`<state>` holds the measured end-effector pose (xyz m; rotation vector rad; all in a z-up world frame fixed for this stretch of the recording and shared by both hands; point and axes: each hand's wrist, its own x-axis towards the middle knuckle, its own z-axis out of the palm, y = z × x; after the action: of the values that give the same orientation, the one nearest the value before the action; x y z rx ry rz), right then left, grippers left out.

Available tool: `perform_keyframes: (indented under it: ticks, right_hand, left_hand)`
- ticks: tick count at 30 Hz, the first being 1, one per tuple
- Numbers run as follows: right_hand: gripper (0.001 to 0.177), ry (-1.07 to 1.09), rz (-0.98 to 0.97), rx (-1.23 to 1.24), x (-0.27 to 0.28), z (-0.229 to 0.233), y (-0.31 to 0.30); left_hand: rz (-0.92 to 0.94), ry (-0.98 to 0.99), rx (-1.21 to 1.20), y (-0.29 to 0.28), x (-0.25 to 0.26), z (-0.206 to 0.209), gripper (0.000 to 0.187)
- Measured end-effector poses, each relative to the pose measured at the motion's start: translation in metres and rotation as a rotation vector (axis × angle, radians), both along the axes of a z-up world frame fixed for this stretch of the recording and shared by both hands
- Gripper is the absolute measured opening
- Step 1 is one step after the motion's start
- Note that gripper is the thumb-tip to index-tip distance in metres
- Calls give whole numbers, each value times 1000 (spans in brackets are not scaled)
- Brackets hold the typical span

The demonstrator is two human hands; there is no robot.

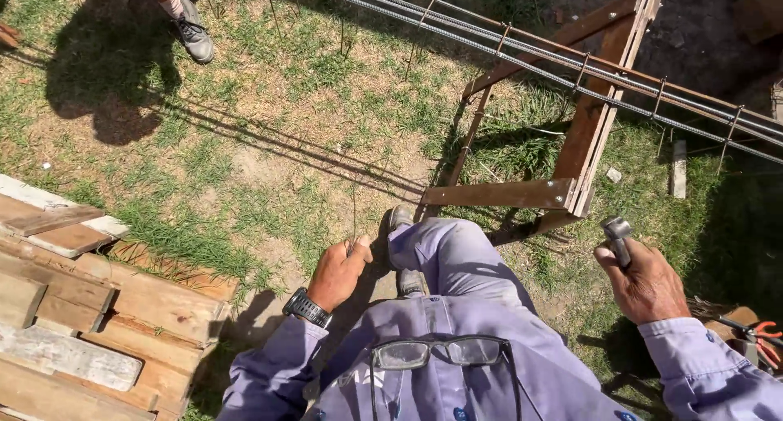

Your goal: The person uses a rebar tying tool to twist and secure wire ties around a grid of steel rebar rods. They repeatedly position the tool, rotate the handle to tighten the wire, and move along the rebar structure to secure multiple intersections.

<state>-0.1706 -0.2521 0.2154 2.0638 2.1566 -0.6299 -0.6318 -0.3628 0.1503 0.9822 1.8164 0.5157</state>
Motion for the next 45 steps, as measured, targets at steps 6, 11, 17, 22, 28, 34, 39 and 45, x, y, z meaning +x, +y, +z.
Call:
perform_keyframes:
  ticks: [6,11,17,22,28,34,39,45]
  right_hand:
    - [40,-78,53,-225,-40,-44,37]
    - [35,-33,-42,-422,-99,-85,78]
    - [40,100,-153,-801,-145,-152,119]
    - [79,236,-360,-890,-215,-88,165]
    - [70,297,-588,-909,-233,-100,179]
    - [48,503,-834,-905,-275,-62,155]
    - [55,596,-959,-898,-304,-59,128]
    - [54,676,-1072,-967,-317,-87,127]
  left_hand:
    - [28,76,-3,42,-78,6,60]
    - [69,114,27,117,-157,14,40]
    - [-56,303,-4,214,-240,-1,41]
    - [-152,411,43,284,-285,-25,47]
    - [-352,441,148,373,-323,-12,49]
    - [-590,487,234,450,-363,-38,41]
    - [-718,549,288,510,-372,-68,40]
    - [-905,719,291,550,-394,-136,47]
